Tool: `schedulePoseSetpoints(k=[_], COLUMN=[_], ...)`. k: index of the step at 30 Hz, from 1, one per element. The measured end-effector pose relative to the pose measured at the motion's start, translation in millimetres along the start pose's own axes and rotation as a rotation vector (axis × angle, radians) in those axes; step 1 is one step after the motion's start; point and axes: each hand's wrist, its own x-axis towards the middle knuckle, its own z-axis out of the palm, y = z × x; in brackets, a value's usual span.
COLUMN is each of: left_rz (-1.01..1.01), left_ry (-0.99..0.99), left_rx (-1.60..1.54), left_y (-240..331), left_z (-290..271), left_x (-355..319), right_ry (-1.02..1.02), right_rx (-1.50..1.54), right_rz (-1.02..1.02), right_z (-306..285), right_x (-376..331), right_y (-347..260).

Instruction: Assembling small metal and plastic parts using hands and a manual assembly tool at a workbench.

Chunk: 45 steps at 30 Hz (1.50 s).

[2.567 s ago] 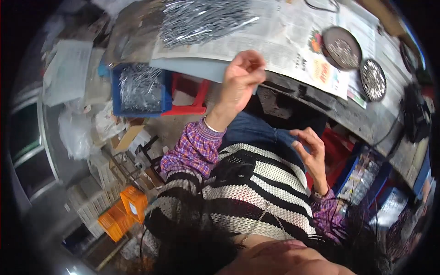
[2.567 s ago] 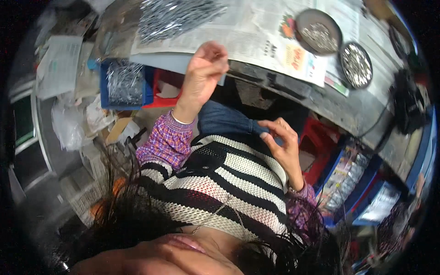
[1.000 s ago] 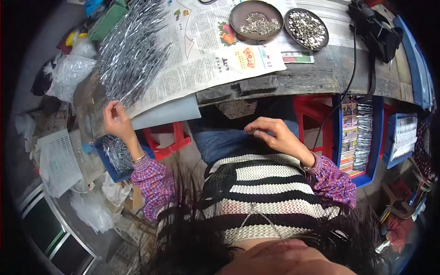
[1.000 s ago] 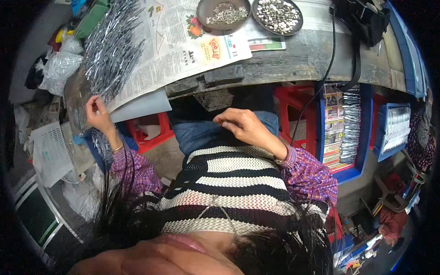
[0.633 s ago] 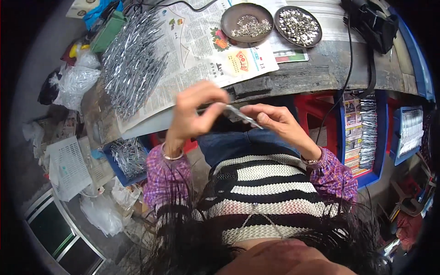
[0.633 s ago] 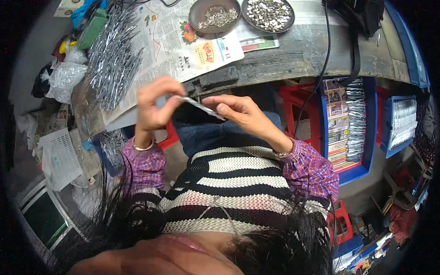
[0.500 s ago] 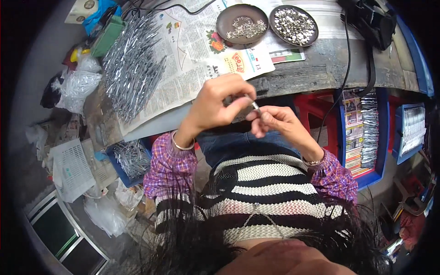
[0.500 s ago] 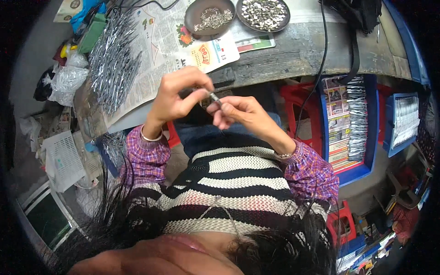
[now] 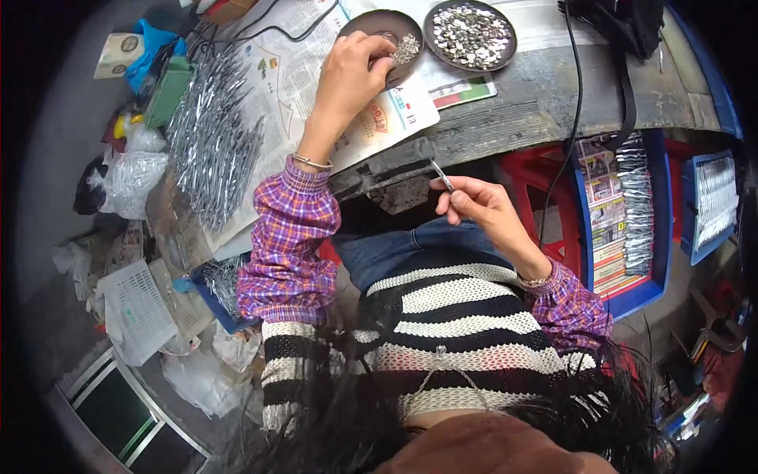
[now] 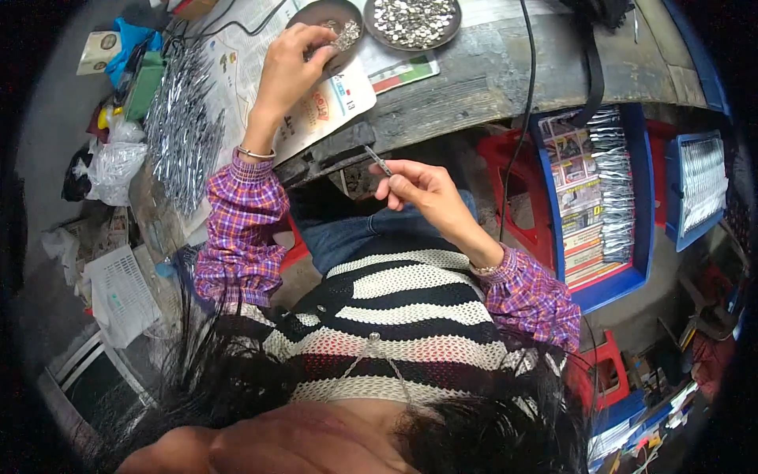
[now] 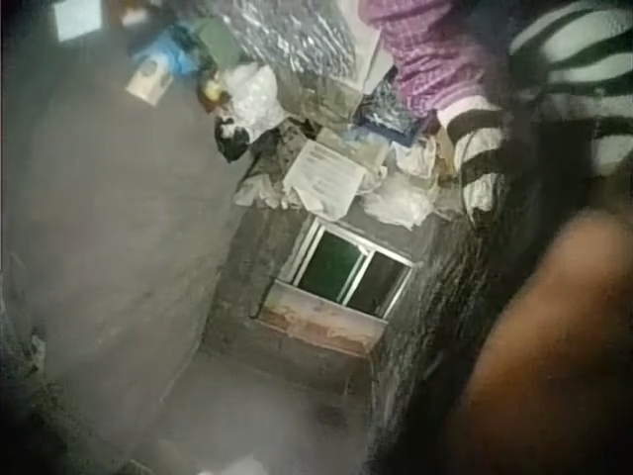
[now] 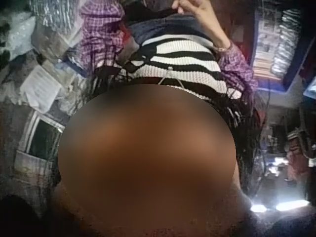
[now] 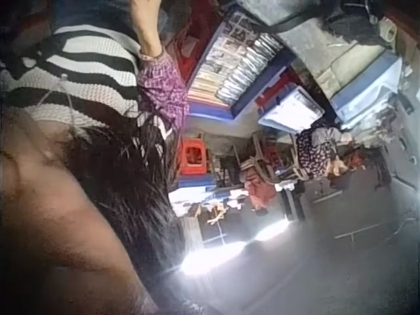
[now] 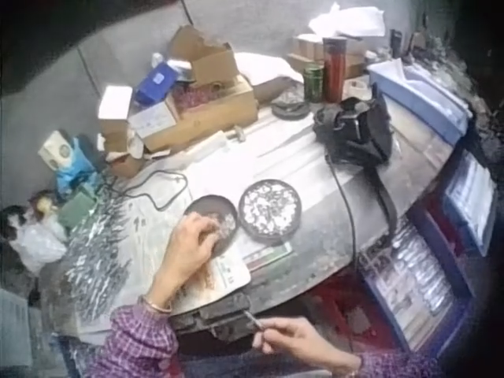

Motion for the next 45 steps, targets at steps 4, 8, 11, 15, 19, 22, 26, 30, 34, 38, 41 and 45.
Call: schedulePoseSetpoints(k=[4, 8, 11, 15, 19, 22, 26, 30, 34, 38, 41, 45], left_rz=[0.033, 0.027, -0.055, -0.073, -0.374, -0.297, -0.432, -0.491, -0.468, -0.481, -0.504, -0.523], left_ry=[0.063, 0.105, 0.141, 0.211, -0.013, 0.055, -0.147, -0.140, -0.078, -0.131, -0.141, -0.139], left_rx=[-0.033, -0.057, -0.218, -0.323, -0.613, -0.793, -1.055, -1.151, -1.145, -1.154, -1.139, -1.136], left_y=[-1, 0, 0, -5, 13, 37, 67, 82, 84, 86, 87, 87], left_z=[5, 2, -4, -8, -32, -43, -38, -22, -15, -20, -21, -21], left_x=[0, -1, -4, -7, -12, -39, -85, -108, -110, -111, -111, -111], right_ry=[0.011, 0.017, 0.085, 0.131, 0.121, 0.177, 0.200, 0.196, 0.181, 0.194, 0.178, 0.194], right_rx=[0.036, 0.027, 0.011, -0.004, -0.002, -0.031, -0.056, -0.100, -0.196, -0.231, -0.256, -0.303], right_rz=[-0.008, 0.000, -0.008, -0.025, -0.112, -0.155, -0.169, -0.175, -0.168, -0.180, -0.193, -0.213], right_z=[0, 3, 3, 3, 5, 10, 12, 15, 19, 22, 23, 24], right_x=[-1, 1, -1, 1, 3, 3, 4, 3, 0, -2, -2, -2], right_y=[1, 0, -1, 1, -1, -6, -6, -5, -6, -6, -5, -4])
